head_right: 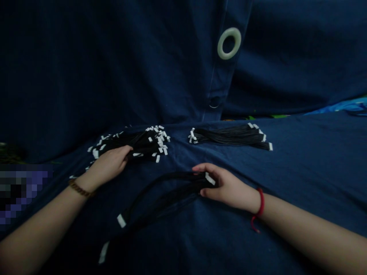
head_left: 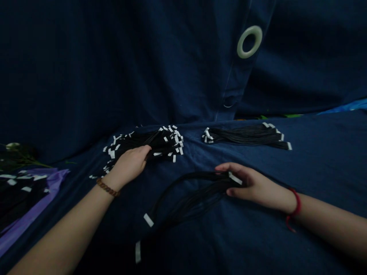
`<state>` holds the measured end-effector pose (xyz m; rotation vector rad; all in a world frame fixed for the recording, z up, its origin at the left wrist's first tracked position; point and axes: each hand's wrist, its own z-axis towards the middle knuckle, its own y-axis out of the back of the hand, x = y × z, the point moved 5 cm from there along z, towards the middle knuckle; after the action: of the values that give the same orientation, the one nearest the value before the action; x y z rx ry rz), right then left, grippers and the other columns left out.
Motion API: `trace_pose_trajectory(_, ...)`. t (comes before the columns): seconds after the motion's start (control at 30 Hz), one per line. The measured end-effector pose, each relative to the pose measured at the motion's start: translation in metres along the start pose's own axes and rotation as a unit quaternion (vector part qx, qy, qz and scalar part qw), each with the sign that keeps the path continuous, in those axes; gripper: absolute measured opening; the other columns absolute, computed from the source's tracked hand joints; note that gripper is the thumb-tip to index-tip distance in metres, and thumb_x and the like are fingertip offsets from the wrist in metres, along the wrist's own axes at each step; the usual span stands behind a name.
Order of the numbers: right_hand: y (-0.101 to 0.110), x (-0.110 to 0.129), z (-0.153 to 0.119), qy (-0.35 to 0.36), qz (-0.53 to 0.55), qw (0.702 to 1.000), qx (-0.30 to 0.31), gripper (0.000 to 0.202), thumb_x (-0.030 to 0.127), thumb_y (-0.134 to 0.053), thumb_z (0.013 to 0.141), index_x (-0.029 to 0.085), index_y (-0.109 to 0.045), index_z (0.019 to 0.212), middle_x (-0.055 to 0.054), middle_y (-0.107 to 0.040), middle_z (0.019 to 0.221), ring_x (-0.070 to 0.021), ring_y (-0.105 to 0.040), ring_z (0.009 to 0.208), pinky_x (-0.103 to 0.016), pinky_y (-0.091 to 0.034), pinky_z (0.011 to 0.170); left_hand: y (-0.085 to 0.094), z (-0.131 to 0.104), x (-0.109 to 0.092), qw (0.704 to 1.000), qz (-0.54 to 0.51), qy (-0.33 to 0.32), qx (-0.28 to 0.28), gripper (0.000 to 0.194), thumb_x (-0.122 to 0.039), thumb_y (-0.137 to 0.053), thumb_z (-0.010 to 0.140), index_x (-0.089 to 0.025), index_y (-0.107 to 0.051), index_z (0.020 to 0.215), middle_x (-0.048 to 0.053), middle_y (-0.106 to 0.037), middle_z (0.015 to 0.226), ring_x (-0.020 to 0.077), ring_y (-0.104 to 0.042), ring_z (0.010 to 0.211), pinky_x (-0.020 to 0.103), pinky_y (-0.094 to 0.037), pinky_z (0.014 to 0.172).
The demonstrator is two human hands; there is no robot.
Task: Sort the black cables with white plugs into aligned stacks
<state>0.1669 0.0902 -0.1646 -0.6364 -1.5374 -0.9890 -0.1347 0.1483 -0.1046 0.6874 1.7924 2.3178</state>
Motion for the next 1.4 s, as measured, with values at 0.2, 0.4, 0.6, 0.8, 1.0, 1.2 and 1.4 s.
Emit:
trace_pose_trajectory(0.2,0.001,-0.010,0.005,-0.016,0.050,0.998,-0.031,0.051,0.018,-0.067,0.069,0.019,-0.047,0.117,-0.006,-0.057,0.110,-0.0187,-0.058,0.100,-0.036,-0.046,0.091,0.060,-0.021,-0.047,0.986,0.152,-0.009,-0.069,0.030,-0.011,-0.029,0.087,-0.017,-0.053,0.104,0.008,-0.057,0.085,0.0253,-0.060,0.077,0.033,-0.045,0.057)
trace_pose_trajectory(0.4,0.000,-0.009,0.005,-0.024,0.085,0.996,0.004,0.046,0.023,-0.070,0.071,0.019,-0.052,0.113,-0.004,-0.060,0.104,-0.0164,-0.060,0.090,-0.032,-0.048,0.085,0.040,-0.044,-0.136,0.994,0.049,-0.085,0.039,0.023,-0.006,-0.032,0.086,-0.017,-0.049,0.095,0.004,-0.055,0.080,0.0179,-0.059,0.067,0.026,-0.047,0.053)
trace_pose_trajectory(0.6,0.001,-0.009,0.004,-0.022,0.119,0.992,0.046,0.053,0.020,-0.071,0.071,0.018,-0.051,0.120,-0.004,-0.059,0.103,-0.0119,-0.058,0.084,-0.027,-0.048,0.078,0.013,-0.048,-0.148,0.996,0.041,-0.064,0.043,0.025,-0.003,-0.029,0.085,-0.016,-0.047,0.096,0.005,-0.055,0.082,0.0193,-0.061,0.068,0.029,-0.052,0.055)
trace_pose_trajectory(0.8,0.002,-0.006,0.002,-0.007,0.127,0.991,0.037,0.036,0.027,-0.071,0.075,0.019,-0.062,0.109,-0.005,-0.056,0.109,-0.0086,-0.057,0.070,-0.024,-0.050,0.063,0.009,-0.049,-0.147,0.996,0.026,-0.057,0.064,0.026,-0.003,-0.029,0.085,-0.016,-0.049,0.096,0.005,-0.055,0.080,0.0194,-0.061,0.066,0.029,-0.051,0.054)
trace_pose_trajectory(1.0,0.002,-0.008,0.004,-0.019,0.147,0.989,-0.003,0.026,0.038,-0.067,0.078,0.015,-0.066,0.091,-0.007,-0.060,0.100,-0.0117,-0.060,0.071,-0.025,-0.052,0.061,0.015,-0.044,-0.139,0.985,-0.087,-0.062,0.133,0.026,-0.013,-0.032,0.092,-0.018,-0.050,0.110,0.006,-0.058,0.093,0.0211,-0.063,0.079,0.033,-0.053,0.063)
trace_pose_trajectory(1.2,0.003,-0.012,0.006,-0.061,0.194,0.979,-0.027,0.032,0.043,-0.067,0.077,0.013,-0.061,0.089,-0.003,-0.061,0.079,-0.0112,-0.060,0.070,-0.021,-0.050,0.058,0.035,-0.040,-0.125,0.965,-0.194,-0.069,0.161,0.030,-0.020,-0.044,0.091,-0.021,-0.048,0.121,0.005,-0.056,0.109,0.0195,-0.055,0.100,0.035,-0.048,0.085)
trace_pose_trajectory(1.4,0.002,-0.012,0.007,-0.098,0.209,0.972,-0.052,0.036,0.045,-0.069,0.074,0.012,-0.057,0.080,-0.002,-0.059,0.074,-0.0096,-0.058,0.062,-0.018,-0.048,0.047,0.049,-0.047,-0.140,0.982,-0.072,-0.171,-0.030,0.025,-0.015,-0.041,0.091,-0.021,-0.053,0.112,0.004,-0.056,0.099,0.0211,-0.050,0.084,0.036,-0.043,0.070)
